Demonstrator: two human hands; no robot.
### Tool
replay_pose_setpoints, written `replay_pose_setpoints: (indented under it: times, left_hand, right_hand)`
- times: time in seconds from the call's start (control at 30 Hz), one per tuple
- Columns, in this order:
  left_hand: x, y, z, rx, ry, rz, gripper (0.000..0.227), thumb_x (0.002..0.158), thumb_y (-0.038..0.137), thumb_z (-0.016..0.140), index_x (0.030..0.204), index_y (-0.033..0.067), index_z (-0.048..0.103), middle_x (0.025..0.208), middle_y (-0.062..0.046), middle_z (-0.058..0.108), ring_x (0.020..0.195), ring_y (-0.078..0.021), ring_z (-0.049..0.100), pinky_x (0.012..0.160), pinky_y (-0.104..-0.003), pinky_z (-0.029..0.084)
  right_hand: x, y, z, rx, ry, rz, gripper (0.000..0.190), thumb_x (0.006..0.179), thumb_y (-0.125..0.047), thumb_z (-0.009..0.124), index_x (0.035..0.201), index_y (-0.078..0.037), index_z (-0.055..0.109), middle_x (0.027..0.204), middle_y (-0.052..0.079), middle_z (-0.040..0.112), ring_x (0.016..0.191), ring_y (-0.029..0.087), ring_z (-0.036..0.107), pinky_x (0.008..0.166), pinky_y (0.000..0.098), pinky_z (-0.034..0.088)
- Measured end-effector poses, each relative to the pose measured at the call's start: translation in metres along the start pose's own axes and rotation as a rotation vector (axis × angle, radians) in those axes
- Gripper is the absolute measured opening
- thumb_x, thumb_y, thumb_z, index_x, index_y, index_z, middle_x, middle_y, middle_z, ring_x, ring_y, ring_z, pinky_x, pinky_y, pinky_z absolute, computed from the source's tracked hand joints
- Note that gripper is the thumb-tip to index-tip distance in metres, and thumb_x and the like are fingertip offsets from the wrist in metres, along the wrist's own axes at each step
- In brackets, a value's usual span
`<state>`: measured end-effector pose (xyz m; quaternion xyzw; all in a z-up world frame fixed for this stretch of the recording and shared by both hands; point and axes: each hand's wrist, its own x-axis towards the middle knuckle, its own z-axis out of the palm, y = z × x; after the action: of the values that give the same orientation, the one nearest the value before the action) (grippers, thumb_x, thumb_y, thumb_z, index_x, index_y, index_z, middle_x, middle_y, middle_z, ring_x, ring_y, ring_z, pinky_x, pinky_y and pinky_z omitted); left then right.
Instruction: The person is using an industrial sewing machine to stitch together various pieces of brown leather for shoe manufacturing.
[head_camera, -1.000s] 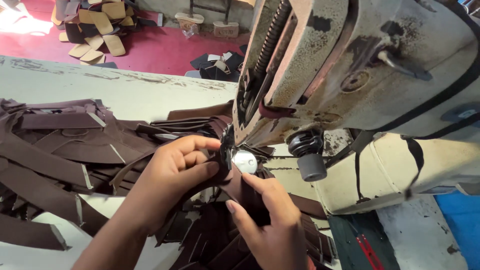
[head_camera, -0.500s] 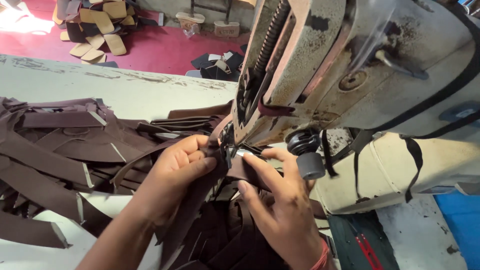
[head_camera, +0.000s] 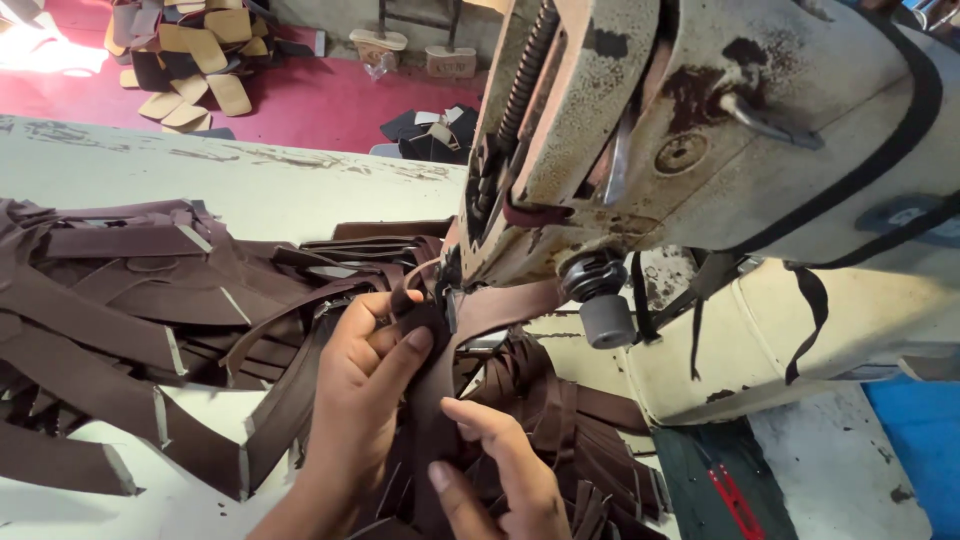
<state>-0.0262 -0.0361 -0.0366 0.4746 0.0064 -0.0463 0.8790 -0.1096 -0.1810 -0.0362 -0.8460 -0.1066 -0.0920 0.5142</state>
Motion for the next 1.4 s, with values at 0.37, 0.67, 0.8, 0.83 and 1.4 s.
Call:
replay_pose_setpoints:
  times: [0.37,0.67,0.8,0.83,1.4]
  left_hand:
    - [-0.013,-0.014,0.008,0.108,0.087,0.125,0.027,0.093,-0.001,0.066,0.114,0.0019,0.049,0.073,-0.006,0.059,0.059,-0.0074,0.047,0.053,-0.021,0.035]
    - [0.005,0.023,-0.005,1.033,0.022,0.476,0.029,0.084,0.015,0.074,0.112,0.0086,0.072,0.132,-0.016,0.048,0.110,-0.0286,0.055,0.089,-0.039,0.049]
    - [0.009,0.036,-0.014,0.933,-0.033,0.291,0.027,0.094,0.027,0.059,0.086,0.0048,0.070,0.126,-0.010,0.057,0.105,-0.0211,0.055,0.087,-0.032,0.045]
    - [0.011,0.036,-0.016,0.891,-0.066,0.282,0.026,0.094,0.026,0.059,0.084,0.0053,0.069,0.125,-0.008,0.058,0.102,-0.0193,0.054,0.085,-0.030,0.044]
    - [0.012,0.027,-0.027,0.698,-0.067,0.211,0.025,0.092,0.021,0.060,0.076,0.0019,0.066,0.109,-0.005,0.069,0.090,-0.0158,0.058,0.079,-0.027,0.043]
  right_hand:
    - [0.014,0.010,-0.036,0.329,0.053,0.199,0.041,0.084,0.008,0.058,0.123,0.002,0.068,0.104,0.009,0.071,0.088,0.014,0.061,0.081,0.0233,0.045]
    - [0.021,0.005,-0.046,0.426,-0.014,0.272,0.042,0.086,0.008,0.054,0.126,0.004,0.066,0.106,0.013,0.072,0.089,0.015,0.062,0.081,0.0250,0.047]
    - [0.022,0.003,-0.047,0.391,-0.016,0.277,0.041,0.088,0.006,0.055,0.127,0.003,0.066,0.108,0.012,0.072,0.090,0.014,0.062,0.081,0.0246,0.047]
    - [0.024,0.003,-0.048,0.375,-0.007,0.282,0.041,0.087,0.006,0.055,0.126,0.004,0.067,0.110,0.012,0.073,0.096,0.015,0.063,0.085,0.0256,0.047]
    - [0.070,-0.006,-0.068,0.195,-0.087,0.172,0.036,0.086,0.006,0.051,0.114,0.002,0.074,0.112,0.008,0.076,0.100,0.015,0.067,0.090,0.0252,0.050]
